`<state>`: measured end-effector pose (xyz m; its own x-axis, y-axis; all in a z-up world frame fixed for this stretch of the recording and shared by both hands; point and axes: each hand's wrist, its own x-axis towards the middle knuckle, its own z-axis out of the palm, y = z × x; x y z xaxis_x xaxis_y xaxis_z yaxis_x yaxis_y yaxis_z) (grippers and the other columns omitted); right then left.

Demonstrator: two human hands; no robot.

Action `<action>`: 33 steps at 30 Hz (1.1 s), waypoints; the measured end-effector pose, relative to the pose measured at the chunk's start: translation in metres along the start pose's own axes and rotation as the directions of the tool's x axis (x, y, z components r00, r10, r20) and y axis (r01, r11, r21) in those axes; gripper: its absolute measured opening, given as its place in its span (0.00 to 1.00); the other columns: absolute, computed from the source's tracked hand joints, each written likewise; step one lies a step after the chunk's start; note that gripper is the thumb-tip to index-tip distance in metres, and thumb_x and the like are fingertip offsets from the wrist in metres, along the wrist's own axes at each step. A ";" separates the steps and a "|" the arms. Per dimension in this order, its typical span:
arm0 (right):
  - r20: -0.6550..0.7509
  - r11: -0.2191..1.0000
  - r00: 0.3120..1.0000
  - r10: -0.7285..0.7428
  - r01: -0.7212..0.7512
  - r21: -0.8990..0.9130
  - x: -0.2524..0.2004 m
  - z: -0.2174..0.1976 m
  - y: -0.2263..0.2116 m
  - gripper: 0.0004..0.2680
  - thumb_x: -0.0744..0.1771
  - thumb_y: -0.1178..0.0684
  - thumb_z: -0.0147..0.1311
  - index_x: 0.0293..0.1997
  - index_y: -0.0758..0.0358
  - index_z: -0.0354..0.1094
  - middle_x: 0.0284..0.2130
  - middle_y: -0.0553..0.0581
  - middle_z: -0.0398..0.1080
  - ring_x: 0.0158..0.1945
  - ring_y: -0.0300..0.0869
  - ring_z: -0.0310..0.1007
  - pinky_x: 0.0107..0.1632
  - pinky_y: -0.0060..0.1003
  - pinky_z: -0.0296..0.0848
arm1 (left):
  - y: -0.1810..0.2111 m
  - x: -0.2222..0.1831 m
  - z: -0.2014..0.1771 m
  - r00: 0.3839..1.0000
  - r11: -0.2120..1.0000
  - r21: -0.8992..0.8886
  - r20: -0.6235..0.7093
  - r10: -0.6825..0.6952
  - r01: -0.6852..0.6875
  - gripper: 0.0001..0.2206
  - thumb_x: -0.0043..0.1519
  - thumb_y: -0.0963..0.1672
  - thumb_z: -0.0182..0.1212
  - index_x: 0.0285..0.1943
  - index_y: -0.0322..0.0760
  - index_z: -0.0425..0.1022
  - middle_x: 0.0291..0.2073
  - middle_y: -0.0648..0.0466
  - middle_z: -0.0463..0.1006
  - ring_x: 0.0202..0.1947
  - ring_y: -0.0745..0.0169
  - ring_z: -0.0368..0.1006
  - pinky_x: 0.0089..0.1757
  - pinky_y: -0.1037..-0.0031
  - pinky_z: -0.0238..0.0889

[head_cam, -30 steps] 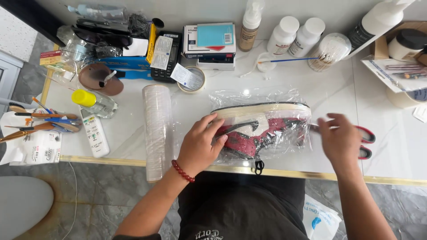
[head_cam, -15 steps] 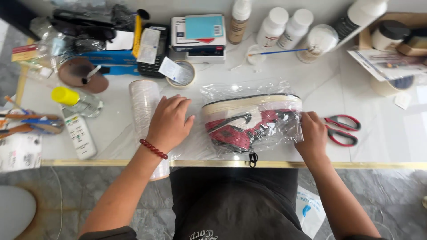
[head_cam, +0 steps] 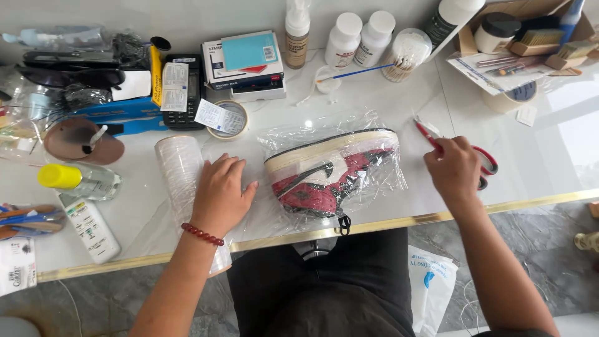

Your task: The person holds a sneaker and uses a small brush to apply a liquid along the midsole edge, dipping the brush in a small cup. They then wrap the entire shoe with a roll of clear plastic wrap, rotating the shoe to cover it, and set the wrapped shoe on the workbench.

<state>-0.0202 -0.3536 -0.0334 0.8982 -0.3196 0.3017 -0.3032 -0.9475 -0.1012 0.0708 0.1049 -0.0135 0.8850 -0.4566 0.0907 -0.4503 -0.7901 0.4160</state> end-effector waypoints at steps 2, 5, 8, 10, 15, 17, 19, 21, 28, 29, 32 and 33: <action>-0.074 0.991 0.997 -0.035 0.044 0.128 -0.003 -0.011 0.004 0.07 0.64 0.60 0.59 0.45 0.66 0.77 0.40 0.66 0.76 0.35 0.52 0.77 0.43 0.44 0.77 | -0.003 -0.005 -0.003 1.000 1.000 0.006 -0.029 -0.007 0.007 0.22 0.57 0.47 0.67 0.56 0.28 0.75 0.56 0.42 0.75 0.65 0.40 0.64 0.63 0.45 0.51; 0.189 0.747 0.944 0.272 -0.331 0.577 -0.006 -0.038 -0.012 0.07 0.67 0.63 0.54 0.49 0.73 0.71 0.35 0.62 0.76 0.36 0.39 0.79 0.38 0.33 0.75 | -0.011 -0.005 -0.012 0.995 0.998 0.054 -0.102 0.018 -0.013 0.21 0.57 0.46 0.67 0.57 0.29 0.75 0.57 0.43 0.76 0.66 0.41 0.63 0.64 0.43 0.48; 0.309 0.461 0.923 0.229 -0.383 0.801 -0.021 -0.058 -0.034 0.07 0.67 0.66 0.49 0.48 0.76 0.70 0.36 0.59 0.74 0.31 0.37 0.74 0.33 0.29 0.72 | -0.014 -0.003 -0.024 0.996 0.992 0.128 -0.087 -0.008 0.019 0.21 0.55 0.46 0.68 0.55 0.32 0.76 0.55 0.45 0.77 0.66 0.43 0.62 0.63 0.39 0.45; 0.307 0.416 0.933 0.190 -0.359 0.835 -0.031 -0.086 -0.071 0.07 0.67 0.66 0.51 0.49 0.74 0.68 0.36 0.58 0.73 0.30 0.37 0.72 0.31 0.29 0.69 | -0.014 -0.001 -0.022 0.996 0.987 0.152 -0.079 -0.034 0.045 0.20 0.54 0.47 0.69 0.53 0.32 0.77 0.54 0.46 0.77 0.66 0.43 0.62 0.63 0.38 0.44; 0.229 0.452 0.966 0.120 -0.258 0.854 -0.064 -0.108 -0.140 0.08 0.68 0.64 0.58 0.49 0.75 0.65 0.37 0.56 0.71 0.30 0.35 0.71 0.29 0.27 0.66 | -0.034 -0.009 -0.003 0.990 0.986 0.148 -0.129 -0.055 0.074 0.16 0.54 0.46 0.70 0.48 0.36 0.80 0.50 0.48 0.78 0.62 0.47 0.66 0.66 0.39 0.39; 0.217 0.550 0.975 -0.041 -0.159 0.820 -0.075 -0.107 -0.161 0.06 0.70 0.61 0.56 0.51 0.71 0.71 0.28 0.55 0.73 0.29 0.35 0.71 0.31 0.29 0.67 | -0.036 -0.005 -0.001 0.981 0.984 0.181 -0.190 0.033 0.002 0.14 0.53 0.44 0.69 0.47 0.36 0.80 0.54 0.47 0.77 0.62 0.48 0.66 0.67 0.44 0.41; 0.233 0.647 0.968 -0.095 -0.118 0.753 -0.070 -0.117 -0.225 0.09 0.69 0.60 0.56 0.55 0.69 0.69 0.29 0.58 0.75 0.28 0.39 0.75 0.30 0.33 0.70 | -0.034 0.000 -0.011 0.994 0.975 0.223 -0.109 0.033 -0.008 0.14 0.51 0.44 0.70 0.45 0.37 0.81 0.53 0.46 0.77 0.64 0.47 0.64 0.66 0.45 0.41; 0.252 0.734 0.957 -0.147 -0.066 0.676 -0.068 -0.103 -0.275 0.13 0.67 0.58 0.57 0.59 0.67 0.68 0.29 0.60 0.77 0.26 0.43 0.79 0.29 0.38 0.74 | -0.035 0.003 -0.010 0.999 0.965 0.262 -0.028 0.029 -0.020 0.14 0.48 0.43 0.70 0.43 0.38 0.81 0.52 0.45 0.77 0.65 0.45 0.62 0.64 0.46 0.41; 0.114 0.821 0.917 -0.382 0.280 0.498 -0.069 0.021 -0.346 0.11 0.65 0.62 0.53 0.51 0.70 0.62 0.33 0.73 0.73 0.34 0.67 0.75 0.37 0.60 0.73 | -0.029 0.004 -0.030 0.982 0.898 0.437 0.183 -0.038 -0.047 0.17 0.52 0.44 0.65 0.51 0.42 0.82 0.56 0.50 0.75 0.69 0.48 0.56 0.64 0.30 0.26; 0.105 0.831 0.932 -0.348 0.255 0.494 -0.069 0.036 -0.348 0.10 0.65 0.62 0.53 0.50 0.70 0.62 0.32 0.73 0.72 0.34 0.68 0.75 0.38 0.61 0.72 | -0.027 0.000 -0.039 0.959 0.896 0.443 0.258 -0.114 -0.013 0.17 0.54 0.45 0.64 0.53 0.43 0.81 0.57 0.53 0.74 0.71 0.50 0.53 0.62 0.22 0.22; 0.052 0.819 0.944 -0.327 0.255 0.514 -0.065 0.038 -0.350 0.07 0.66 0.61 0.52 0.48 0.69 0.62 0.34 0.73 0.73 0.36 0.68 0.75 0.40 0.61 0.72 | -0.039 -0.001 -0.037 0.977 0.901 0.429 0.211 -0.032 -0.063 0.27 0.46 0.49 0.67 0.59 0.46 0.77 0.59 0.51 0.71 0.69 0.49 0.52 0.56 0.20 0.21; 0.057 0.818 0.942 -0.329 0.255 0.515 -0.066 0.034 -0.353 0.07 0.66 0.61 0.52 0.48 0.69 0.62 0.34 0.73 0.73 0.36 0.68 0.75 0.40 0.61 0.72 | -0.039 -0.002 -0.037 0.976 0.902 0.427 0.214 -0.036 -0.060 0.27 0.46 0.49 0.67 0.59 0.46 0.77 0.59 0.51 0.71 0.69 0.49 0.52 0.56 0.20 0.21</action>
<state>0.0385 0.0022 -0.0499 0.9645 0.0108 0.2639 0.1448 -0.8572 -0.4941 0.0912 0.1520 0.0040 0.8551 -0.5044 -0.1197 -0.5097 -0.8602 -0.0169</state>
